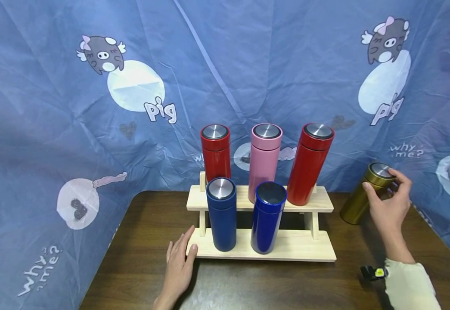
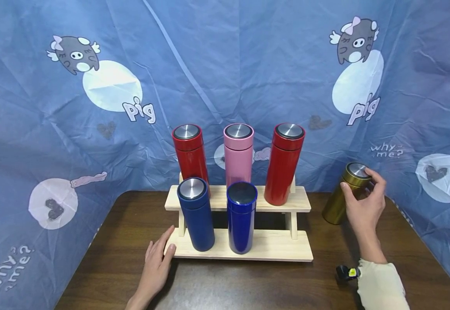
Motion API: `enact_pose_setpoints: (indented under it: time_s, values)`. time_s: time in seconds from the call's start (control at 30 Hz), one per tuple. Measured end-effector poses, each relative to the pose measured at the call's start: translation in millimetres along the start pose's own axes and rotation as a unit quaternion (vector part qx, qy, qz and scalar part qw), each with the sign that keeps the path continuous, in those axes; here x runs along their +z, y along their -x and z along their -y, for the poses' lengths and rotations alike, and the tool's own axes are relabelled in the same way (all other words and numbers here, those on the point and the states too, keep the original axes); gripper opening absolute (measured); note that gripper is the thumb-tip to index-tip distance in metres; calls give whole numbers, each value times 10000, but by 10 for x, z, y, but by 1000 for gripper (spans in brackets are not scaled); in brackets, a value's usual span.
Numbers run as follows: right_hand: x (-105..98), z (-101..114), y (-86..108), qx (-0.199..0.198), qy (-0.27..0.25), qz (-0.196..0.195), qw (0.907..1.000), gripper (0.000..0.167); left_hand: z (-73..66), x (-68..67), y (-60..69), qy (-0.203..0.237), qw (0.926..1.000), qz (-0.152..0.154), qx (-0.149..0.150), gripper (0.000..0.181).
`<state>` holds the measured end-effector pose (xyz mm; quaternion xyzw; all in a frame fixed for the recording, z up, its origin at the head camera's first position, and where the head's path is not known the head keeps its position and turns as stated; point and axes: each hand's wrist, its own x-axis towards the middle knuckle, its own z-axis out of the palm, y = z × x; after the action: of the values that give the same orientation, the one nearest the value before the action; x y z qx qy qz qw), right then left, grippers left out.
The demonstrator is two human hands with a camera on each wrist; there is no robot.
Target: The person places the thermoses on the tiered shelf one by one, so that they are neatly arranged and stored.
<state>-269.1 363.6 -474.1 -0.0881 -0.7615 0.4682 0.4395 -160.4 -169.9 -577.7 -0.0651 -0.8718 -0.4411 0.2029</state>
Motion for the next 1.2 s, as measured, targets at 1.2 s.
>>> enact_pose_setpoints:
  time_s: [1.2]
  values:
    - [-202, 522, 207, -739, -917, -558, 9915, 70, -18, -10, 4, -51, 9999, 63, -94, 48]
